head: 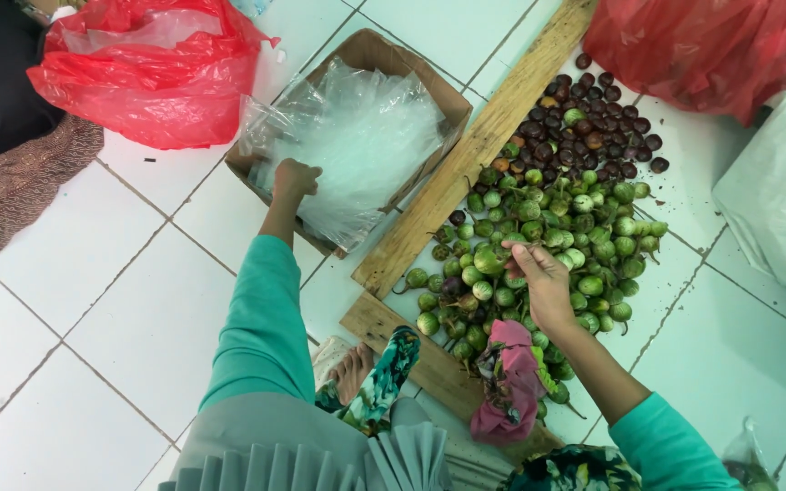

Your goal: The person wipes small green vegetables and dark round fruit with a cloth, then places the vegetables into small plastic bags and ties them.

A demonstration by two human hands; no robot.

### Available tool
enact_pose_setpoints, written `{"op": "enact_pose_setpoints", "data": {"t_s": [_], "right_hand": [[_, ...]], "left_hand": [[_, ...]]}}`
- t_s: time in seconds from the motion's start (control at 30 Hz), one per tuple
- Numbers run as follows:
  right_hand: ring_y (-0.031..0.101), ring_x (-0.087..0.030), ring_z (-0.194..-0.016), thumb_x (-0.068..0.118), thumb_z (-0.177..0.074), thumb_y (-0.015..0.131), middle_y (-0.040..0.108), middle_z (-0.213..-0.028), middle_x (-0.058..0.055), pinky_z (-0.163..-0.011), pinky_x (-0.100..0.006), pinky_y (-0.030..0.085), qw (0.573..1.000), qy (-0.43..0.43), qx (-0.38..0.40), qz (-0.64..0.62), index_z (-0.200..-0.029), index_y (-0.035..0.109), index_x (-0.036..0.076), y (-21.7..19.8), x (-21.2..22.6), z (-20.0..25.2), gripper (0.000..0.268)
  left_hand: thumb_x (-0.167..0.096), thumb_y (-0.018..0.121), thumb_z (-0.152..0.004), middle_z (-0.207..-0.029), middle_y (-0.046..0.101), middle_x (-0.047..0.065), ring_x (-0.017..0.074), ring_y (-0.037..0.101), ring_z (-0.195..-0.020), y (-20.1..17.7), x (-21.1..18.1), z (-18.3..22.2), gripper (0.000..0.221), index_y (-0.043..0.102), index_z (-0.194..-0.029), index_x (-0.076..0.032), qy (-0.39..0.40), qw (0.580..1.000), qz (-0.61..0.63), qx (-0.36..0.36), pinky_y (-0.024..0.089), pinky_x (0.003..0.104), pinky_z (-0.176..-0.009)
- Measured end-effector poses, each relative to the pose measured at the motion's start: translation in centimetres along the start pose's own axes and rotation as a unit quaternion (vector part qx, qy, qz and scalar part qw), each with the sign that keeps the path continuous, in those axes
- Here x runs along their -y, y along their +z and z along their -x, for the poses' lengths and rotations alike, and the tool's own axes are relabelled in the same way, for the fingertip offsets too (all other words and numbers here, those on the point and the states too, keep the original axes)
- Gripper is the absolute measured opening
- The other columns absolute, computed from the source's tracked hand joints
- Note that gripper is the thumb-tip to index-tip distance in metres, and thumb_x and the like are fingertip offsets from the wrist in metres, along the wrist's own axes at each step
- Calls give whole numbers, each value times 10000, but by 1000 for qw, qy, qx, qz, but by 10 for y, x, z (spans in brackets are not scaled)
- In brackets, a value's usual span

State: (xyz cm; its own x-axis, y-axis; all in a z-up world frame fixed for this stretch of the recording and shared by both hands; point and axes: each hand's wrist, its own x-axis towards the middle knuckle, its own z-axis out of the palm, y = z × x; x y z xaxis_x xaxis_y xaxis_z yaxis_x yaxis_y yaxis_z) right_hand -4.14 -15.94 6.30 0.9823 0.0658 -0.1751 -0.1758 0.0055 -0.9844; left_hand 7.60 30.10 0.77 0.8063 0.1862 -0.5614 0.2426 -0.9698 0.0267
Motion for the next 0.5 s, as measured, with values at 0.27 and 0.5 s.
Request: {"op": "enact_pose_setpoints", "data": {"t_s": [0.27,0.5], "right_hand": [[672,-180,-841,185,-1088,615,739,-1133,-143,-737,-308,565,1000,-2,-10,3,-989,740,-22,-7,0,2,261],[673,-193,-788,165,-1098,608,737,-1039,-169,-727,-320,566,999,-38,-20,0,-911,719,-26,-25,5,7,289]], "left_hand": [[-211,721,-902,-701,705,24,108,702,-601,24,-11,-28,148,755,-983,-92,-82,845,483,-215,530,260,-552],[-255,757,-823,-689,626,44,107,591,-639,-53,-65,11,193,709,-905,-86,104,819,522,-215,467,253,-516]]}}
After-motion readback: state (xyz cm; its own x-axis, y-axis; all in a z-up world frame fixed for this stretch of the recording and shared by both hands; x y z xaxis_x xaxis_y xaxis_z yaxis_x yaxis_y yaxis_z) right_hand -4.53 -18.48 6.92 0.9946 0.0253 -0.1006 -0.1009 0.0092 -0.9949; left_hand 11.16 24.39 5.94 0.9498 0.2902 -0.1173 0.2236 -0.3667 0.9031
